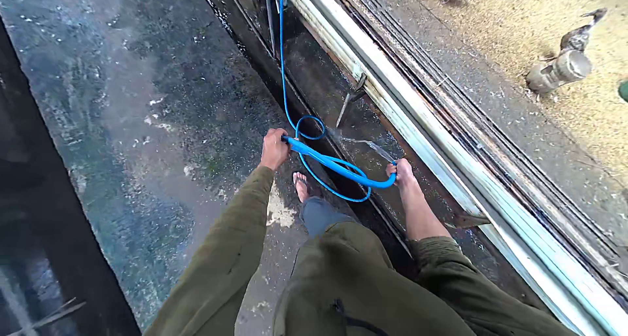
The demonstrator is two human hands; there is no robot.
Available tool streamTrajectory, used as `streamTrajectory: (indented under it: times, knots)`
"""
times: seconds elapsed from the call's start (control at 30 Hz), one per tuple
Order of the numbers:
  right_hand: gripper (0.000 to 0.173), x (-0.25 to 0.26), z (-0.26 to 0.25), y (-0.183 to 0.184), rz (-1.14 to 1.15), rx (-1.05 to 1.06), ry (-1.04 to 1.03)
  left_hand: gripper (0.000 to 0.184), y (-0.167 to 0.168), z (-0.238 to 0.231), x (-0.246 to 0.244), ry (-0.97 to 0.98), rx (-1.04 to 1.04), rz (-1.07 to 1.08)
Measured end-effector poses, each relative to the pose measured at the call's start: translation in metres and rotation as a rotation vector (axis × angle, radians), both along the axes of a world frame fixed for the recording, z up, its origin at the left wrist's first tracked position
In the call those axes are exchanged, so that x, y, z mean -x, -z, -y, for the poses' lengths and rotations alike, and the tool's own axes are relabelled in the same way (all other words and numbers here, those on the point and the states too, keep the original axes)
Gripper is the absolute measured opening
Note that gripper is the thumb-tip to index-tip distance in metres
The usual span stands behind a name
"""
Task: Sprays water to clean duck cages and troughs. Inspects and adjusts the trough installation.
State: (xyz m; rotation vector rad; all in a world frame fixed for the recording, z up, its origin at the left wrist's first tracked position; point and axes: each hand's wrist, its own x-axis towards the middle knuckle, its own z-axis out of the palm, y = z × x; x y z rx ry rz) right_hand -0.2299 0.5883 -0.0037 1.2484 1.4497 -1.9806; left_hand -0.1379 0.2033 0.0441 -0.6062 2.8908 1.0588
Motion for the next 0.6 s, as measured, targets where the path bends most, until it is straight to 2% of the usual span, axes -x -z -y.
streamTrajectory:
  times: [0.17,0.27,0.37,0.43,0.5,0.6]
  knots:
    - [0.025,0.058,0.085,0.026,-0.011,0.049,0.062,0.026,-0.011,0.071,0.113,0.085,0.058,0.06]
    - [0.026,0.105,0.156,0.018,-0.001,0.134,0.19,0.028,-0.025,0.127,0.183,0.192,0.084,0.206]
    - [0.027,0.168,0.218,0.003,-0.02,0.218,0.286,0.037,-0.037,0.184,0.228,0.265,0.052,0.272]
    - [0.028,0.213,0.261,-0.01,-0.053,0.24,0.309,0.039,-0.044,0.226,0.233,0.241,-0.064,0.28]
    - [0.024,0.256,0.3,-0.019,-0.097,0.205,0.272,0.045,-0.033,0.274,0.217,0.144,-0.163,0.311]
    - [0.022,0.312,0.354,-0.016,-0.12,0.08,0.093,0.051,0.007,0.35,0.146,-0.056,-0.219,0.384]
